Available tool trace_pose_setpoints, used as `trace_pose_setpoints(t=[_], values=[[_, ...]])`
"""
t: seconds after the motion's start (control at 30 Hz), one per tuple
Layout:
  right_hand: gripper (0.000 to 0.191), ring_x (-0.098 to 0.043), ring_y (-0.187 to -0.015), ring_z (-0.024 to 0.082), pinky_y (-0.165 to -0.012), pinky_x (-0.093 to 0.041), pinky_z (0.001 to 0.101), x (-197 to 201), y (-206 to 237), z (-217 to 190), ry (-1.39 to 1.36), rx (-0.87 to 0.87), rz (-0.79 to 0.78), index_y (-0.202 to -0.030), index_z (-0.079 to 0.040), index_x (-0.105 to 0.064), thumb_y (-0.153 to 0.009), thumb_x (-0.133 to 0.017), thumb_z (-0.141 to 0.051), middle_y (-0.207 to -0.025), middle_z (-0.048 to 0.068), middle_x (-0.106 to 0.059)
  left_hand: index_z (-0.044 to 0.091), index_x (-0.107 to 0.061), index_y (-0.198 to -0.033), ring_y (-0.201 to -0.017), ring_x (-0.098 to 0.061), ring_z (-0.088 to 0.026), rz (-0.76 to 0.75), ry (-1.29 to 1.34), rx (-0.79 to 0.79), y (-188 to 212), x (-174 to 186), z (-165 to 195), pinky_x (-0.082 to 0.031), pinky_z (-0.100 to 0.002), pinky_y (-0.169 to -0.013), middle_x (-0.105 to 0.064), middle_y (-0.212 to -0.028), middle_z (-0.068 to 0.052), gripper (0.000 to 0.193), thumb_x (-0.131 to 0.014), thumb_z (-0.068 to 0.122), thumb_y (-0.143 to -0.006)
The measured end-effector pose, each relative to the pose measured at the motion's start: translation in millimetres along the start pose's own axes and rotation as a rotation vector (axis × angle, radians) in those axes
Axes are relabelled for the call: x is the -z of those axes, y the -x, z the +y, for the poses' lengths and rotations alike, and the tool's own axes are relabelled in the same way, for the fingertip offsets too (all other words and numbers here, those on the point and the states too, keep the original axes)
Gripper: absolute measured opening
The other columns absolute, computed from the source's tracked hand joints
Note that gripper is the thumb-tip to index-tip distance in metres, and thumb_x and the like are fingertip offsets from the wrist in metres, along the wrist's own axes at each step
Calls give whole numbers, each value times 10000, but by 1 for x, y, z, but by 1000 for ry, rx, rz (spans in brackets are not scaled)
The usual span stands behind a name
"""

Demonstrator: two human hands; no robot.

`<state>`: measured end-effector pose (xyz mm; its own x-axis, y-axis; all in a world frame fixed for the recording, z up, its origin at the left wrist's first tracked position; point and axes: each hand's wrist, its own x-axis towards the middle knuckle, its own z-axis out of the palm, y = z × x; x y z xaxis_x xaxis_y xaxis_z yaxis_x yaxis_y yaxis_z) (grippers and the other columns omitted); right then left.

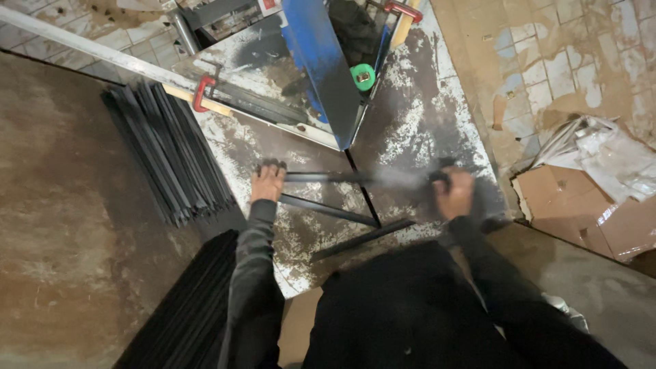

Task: The person cuts black moulding strips into angled pieces using a double mitre saw, positioning each strip against the fence and lowering the blade, then stacks the cut pieces on the table and gathers them into a pile.

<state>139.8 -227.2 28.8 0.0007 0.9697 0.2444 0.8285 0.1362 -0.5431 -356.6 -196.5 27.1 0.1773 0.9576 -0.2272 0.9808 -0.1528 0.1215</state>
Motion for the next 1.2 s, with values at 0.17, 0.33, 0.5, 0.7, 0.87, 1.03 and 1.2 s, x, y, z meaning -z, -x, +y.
trace_pose_setpoints(t=[0.17, 0.33, 0.5, 0.7, 0.87, 1.03, 1.2], values=[[731, -412, -1443, 433, -1203, -312, 504, -69, -7, -67, -134, -110, -214, -1480, -32, -536, -889, -784, -385, -1538, 240, -483, 120, -653, -1229, -1147, -604, -341, 165, 40, 55, -12, -35, 72, -453, -551, -1061, -648, -1163, -97, 421, -687, 315, -858], [725, -191, -1581, 428, -1236, -176, 639, -111, -88, -88, 82, -22, -314, -1560, -114, -457, -955, -713, -418, -1704, 221, -246, 153, -687, -1332, -1256, -599, -359, 297, 356, 243, -16, -54, 123, -506, -450, -1038, -656, -1331, -109, 321, -652, 132, -1013], [811, -92, -1563, 451, -1231, -117, 651, -131, -155, -89, 146, -57, -421, -1614, -138, -359, -946, -707, -439, -1698, 207, -157, 115, -702, -1226, -1171, -608, -406, 332, 621, 388, -1, -60, 127, -498, -485, -985, -655, -1289, -178, 410, -782, 191, -831], [972, -62, -1583, 435, -1225, -86, 694, -152, -200, -83, 180, -20, -523, -1652, -86, -224, -909, -754, -422, -1730, 133, -130, 184, -759, -1068, -1069, -657, -429, 301, 624, 457, -23, -80, 124, -539, -510, -883, -691, -1182, -190, 231, -801, 247, -850], [951, -61, -1583, 429, -1222, -101, 689, -176, -226, -76, 146, -40, -510, -1653, -75, -242, -904, -766, -339, -1734, 152, -123, 59, -711, -1057, -882, -661, -472, 238, 651, 444, -21, -86, 128, -529, -551, -725, -675, -1073, -245, 404, -871, 297, -772], [959, -53, -1607, 417, -1232, -100, 701, -180, -224, -68, 175, -1, -480, -1667, -49, -265, -910, -774, -341, -1750, 163, -119, 42, -737, -968, -803, -714, -351, 328, 823, 441, -20, -98, 141, -579, -446, -736, -718, -919, -170, 288, -863, 133, -725], [871, -16, -1606, 396, -1217, -73, 715, -177, -208, -73, 176, -3, -634, -1549, -89, -359, -885, -797, -445, -1738, 195, -75, 29, -754, -953, -756, -715, -287, 376, 970, 554, -21, -110, 146, -583, -379, -685, -712, -884, -160, 255, -879, 102, -742]])
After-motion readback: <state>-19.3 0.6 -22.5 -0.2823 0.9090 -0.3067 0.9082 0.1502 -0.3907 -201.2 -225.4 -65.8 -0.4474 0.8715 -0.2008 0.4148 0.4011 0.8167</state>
